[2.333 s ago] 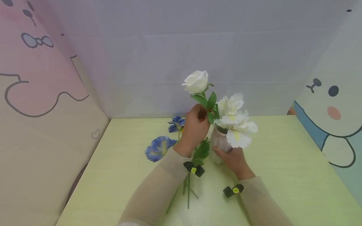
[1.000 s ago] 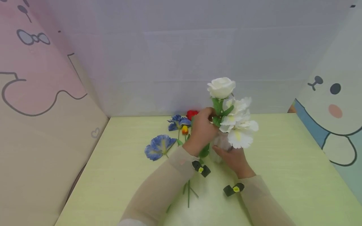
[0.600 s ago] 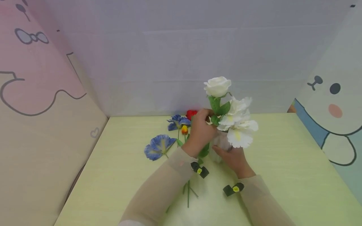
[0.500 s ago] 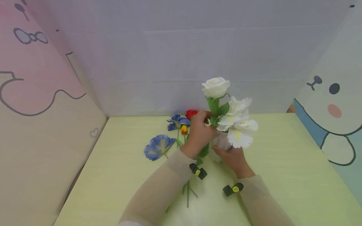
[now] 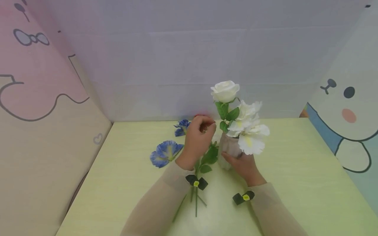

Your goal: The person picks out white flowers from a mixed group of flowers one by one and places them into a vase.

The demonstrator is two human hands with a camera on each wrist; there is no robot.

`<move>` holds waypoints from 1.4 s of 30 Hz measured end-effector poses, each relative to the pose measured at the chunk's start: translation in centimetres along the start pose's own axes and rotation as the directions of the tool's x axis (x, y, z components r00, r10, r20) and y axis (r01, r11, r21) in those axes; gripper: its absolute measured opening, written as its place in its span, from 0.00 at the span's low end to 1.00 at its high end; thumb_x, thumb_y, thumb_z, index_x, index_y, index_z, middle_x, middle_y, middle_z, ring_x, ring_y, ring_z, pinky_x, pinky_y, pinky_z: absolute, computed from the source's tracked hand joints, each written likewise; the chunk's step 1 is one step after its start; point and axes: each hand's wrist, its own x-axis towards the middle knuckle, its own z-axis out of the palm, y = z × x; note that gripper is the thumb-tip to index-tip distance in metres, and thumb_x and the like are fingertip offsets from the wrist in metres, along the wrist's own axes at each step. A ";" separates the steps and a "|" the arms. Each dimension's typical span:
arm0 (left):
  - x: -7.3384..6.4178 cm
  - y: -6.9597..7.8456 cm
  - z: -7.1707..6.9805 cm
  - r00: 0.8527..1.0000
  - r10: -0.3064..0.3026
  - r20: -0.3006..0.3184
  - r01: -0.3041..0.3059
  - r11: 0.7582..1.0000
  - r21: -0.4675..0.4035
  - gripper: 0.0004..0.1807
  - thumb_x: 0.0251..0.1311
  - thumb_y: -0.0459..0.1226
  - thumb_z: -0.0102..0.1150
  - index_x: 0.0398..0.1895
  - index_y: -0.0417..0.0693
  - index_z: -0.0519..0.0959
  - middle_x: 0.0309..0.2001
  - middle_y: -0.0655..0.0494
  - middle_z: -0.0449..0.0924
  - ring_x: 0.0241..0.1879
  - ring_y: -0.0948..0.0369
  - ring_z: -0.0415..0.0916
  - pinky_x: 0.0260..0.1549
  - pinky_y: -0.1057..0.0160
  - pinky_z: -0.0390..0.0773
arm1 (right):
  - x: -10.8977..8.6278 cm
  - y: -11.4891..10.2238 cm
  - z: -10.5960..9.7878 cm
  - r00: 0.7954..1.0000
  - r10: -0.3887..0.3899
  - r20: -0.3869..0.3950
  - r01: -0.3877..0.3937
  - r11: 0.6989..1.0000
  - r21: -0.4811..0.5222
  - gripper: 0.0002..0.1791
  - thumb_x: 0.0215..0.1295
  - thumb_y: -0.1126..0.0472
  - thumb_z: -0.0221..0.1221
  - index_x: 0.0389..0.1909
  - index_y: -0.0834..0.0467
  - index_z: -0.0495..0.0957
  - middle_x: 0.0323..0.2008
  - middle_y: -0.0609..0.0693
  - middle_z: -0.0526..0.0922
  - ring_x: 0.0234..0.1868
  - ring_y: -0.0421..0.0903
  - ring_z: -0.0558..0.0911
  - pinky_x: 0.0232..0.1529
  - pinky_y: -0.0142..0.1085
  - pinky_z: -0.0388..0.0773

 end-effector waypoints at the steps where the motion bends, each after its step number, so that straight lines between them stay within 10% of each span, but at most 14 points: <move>1: -0.2 0.0 -0.3 1.000 -0.007 -0.014 0.007 1.000 -0.015 0.06 0.70 0.36 0.60 0.44 0.44 0.82 0.42 0.55 0.78 0.38 0.59 0.72 0.38 0.57 0.75 | 0.0 0.0 0.0 1.000 0.005 0.001 -0.005 1.000 -0.006 0.49 0.55 0.67 0.76 0.74 0.60 0.58 0.62 0.56 0.71 0.61 0.49 0.71 0.63 0.39 0.68; 12: -2.9 -1.0 -2.4 0.974 -0.037 -0.222 0.021 0.997 -0.076 0.05 0.67 0.32 0.61 0.41 0.38 0.82 0.38 0.52 0.78 0.34 0.58 0.69 0.36 0.62 0.70 | -0.4 -3.5 0.0 1.000 -0.024 0.002 0.024 1.000 0.015 0.44 0.54 0.75 0.73 0.69 0.71 0.60 0.56 0.62 0.73 0.54 0.43 0.73 0.58 0.27 0.68; 29: -7.1 -4.9 -2.6 0.989 -0.135 -0.056 0.143 0.971 0.192 0.10 0.67 0.36 0.62 0.48 0.43 0.83 0.42 0.58 0.79 0.39 0.55 0.76 0.35 0.58 0.78 | -0.2 -3.2 -0.1 0.998 -0.062 0.000 0.062 0.997 0.042 0.46 0.53 0.74 0.74 0.70 0.68 0.59 0.56 0.60 0.72 0.54 0.45 0.73 0.59 0.29 0.69; 36: -8.3 -4.2 -2.5 0.943 -0.327 0.064 0.263 0.848 0.461 0.12 0.67 0.41 0.65 0.49 0.47 0.83 0.41 0.58 0.79 0.40 0.58 0.76 0.38 0.57 0.78 | -0.4 -3.5 -0.1 0.999 -0.045 0.006 0.045 0.999 -0.003 0.46 0.53 0.73 0.74 0.71 0.68 0.59 0.56 0.60 0.73 0.54 0.45 0.72 0.59 0.27 0.67; 42: -8.7 -3.3 -1.8 0.892 -0.421 0.165 0.210 0.710 0.672 0.14 0.64 0.44 0.66 0.46 0.46 0.83 0.39 0.56 0.82 0.37 0.56 0.80 0.35 0.54 0.80 | -0.4 -3.8 0.0 0.998 -0.067 -0.007 0.067 0.998 0.006 0.46 0.53 0.74 0.74 0.70 0.69 0.59 0.56 0.61 0.73 0.54 0.43 0.72 0.59 0.26 0.67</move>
